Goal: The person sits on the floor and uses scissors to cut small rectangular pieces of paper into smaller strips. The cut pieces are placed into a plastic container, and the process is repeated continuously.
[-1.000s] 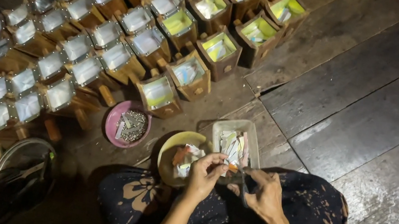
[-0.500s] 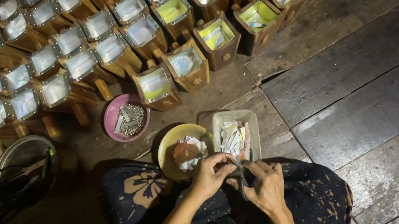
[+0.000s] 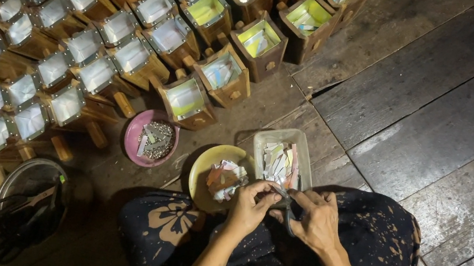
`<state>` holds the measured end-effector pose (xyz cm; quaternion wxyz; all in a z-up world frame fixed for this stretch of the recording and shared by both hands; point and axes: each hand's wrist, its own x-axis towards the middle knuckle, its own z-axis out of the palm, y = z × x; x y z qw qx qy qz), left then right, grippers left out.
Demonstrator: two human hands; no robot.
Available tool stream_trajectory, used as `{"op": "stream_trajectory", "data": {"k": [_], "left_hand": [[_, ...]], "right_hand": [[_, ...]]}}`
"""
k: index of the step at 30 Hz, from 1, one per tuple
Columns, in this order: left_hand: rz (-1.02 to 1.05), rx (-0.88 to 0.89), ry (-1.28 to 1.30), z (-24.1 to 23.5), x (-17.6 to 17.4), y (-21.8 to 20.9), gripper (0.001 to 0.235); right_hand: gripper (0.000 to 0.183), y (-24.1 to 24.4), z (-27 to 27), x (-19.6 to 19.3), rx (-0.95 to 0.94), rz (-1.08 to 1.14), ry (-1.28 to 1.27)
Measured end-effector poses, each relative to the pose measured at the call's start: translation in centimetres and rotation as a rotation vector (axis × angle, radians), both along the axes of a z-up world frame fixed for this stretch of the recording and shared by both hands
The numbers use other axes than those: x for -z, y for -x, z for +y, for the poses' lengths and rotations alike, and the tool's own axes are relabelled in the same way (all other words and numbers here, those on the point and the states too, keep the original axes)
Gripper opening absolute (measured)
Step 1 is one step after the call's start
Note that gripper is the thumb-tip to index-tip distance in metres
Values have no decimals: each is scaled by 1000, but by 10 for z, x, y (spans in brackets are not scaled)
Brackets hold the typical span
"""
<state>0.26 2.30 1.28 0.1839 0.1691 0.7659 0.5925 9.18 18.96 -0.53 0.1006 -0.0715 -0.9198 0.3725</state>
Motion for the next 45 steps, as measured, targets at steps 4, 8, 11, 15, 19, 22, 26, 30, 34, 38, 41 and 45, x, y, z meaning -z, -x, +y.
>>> {"op": "stream_trajectory", "data": {"k": [4,8,11,15,19,22,26,30,34,38,41,45], "left_hand": [[82,24,40,-7,5,3,17],[106,43,40,-4,4,8,12],[-3,32,9,-2,4,9,10],[-252,-1,-43,-3,4,7,16],[-211,-19,-14,-3,3,7,12],[-175,-14,-109,-6,8,6,7],[-28,-27,-52,-11,19,12,29],[13,4,-72,-16,-10,21,39],[-73,-23,-103,-21,-12,22,27],[-117,28,-37,-22,-14,23,29],[-117,70,-16,-24,-23,24,31],[-89,114,16,-25,-27,25,29]], "right_hand": [[43,3,-3,-12,-14,40,-6],[49,6,-1,-6,-44,66,-37],[57,8,-2,-11,-39,-1,17],[69,6,-5,-8,-35,-91,112],[57,6,-3,-3,-69,-54,111],[53,4,-4,3,-19,-39,112],[55,3,0,29,63,50,90],[56,5,1,19,43,51,102],[66,3,-1,19,-19,-32,48],[71,1,1,18,-82,-134,-80],[72,-1,1,21,-113,-130,-162],[75,1,1,16,-143,-142,-191]]}}
